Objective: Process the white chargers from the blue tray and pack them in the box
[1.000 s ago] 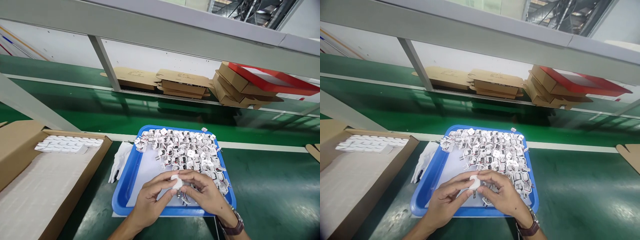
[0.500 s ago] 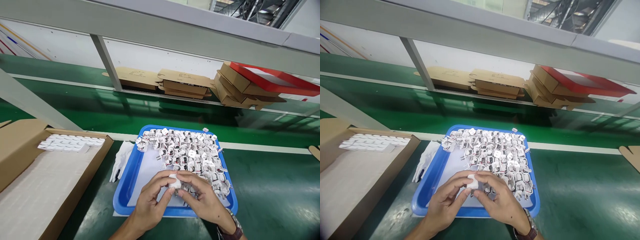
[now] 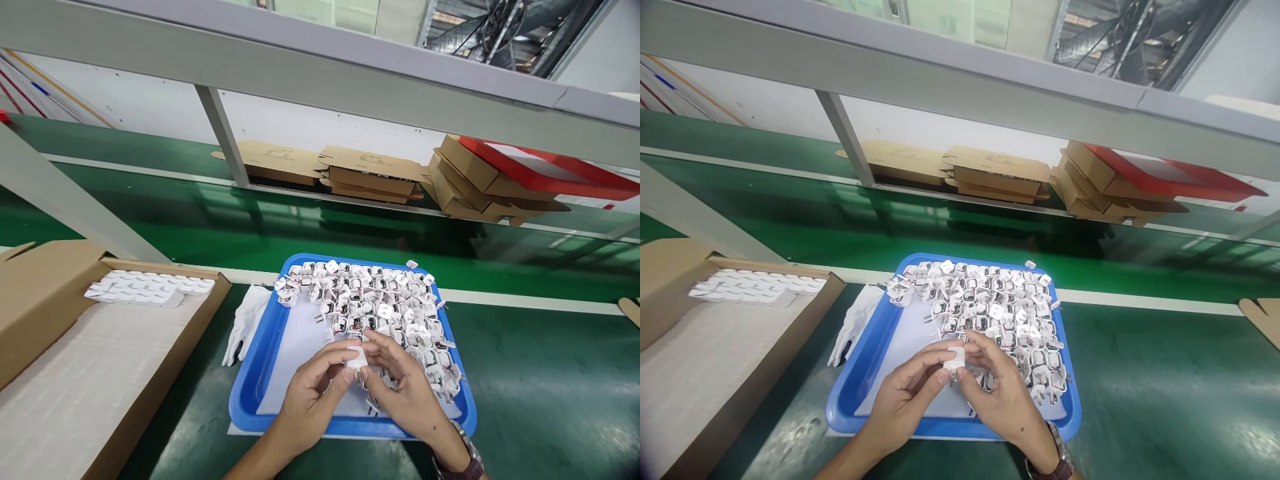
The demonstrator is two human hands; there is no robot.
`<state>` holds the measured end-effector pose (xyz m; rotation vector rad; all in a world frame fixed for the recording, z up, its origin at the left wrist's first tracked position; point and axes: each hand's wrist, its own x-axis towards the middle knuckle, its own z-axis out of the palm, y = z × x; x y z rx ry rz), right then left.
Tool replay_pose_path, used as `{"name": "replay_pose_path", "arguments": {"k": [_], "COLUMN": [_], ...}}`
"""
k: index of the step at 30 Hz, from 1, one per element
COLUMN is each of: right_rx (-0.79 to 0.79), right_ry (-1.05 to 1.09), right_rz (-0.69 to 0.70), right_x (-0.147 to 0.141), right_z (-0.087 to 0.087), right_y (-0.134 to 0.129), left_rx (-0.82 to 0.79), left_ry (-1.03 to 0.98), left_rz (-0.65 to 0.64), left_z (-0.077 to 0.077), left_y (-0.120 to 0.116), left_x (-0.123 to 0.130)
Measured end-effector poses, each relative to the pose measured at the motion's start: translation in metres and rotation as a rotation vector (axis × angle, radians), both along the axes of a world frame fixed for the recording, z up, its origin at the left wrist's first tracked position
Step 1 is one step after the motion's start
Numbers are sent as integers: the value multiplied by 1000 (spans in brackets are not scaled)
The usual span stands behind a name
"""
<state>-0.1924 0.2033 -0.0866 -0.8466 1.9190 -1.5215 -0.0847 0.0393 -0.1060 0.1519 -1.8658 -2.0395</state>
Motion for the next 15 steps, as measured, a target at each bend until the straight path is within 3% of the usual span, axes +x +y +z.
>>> {"name": "replay_pose_path", "arguments": {"k": [5,15], "right_rx": [63,69], "right_ry": [96,107], "right_rz": [-49,-60], "right_x": [0,0], "right_z": [-5,-9], "right_y": [3,1], "left_rx": [93,-172], "left_ry": [-59,75], "left_rz": [-103,110], "left_z": [-1,-13], "left_y": [1,11], "left_x": [1,-7]}}
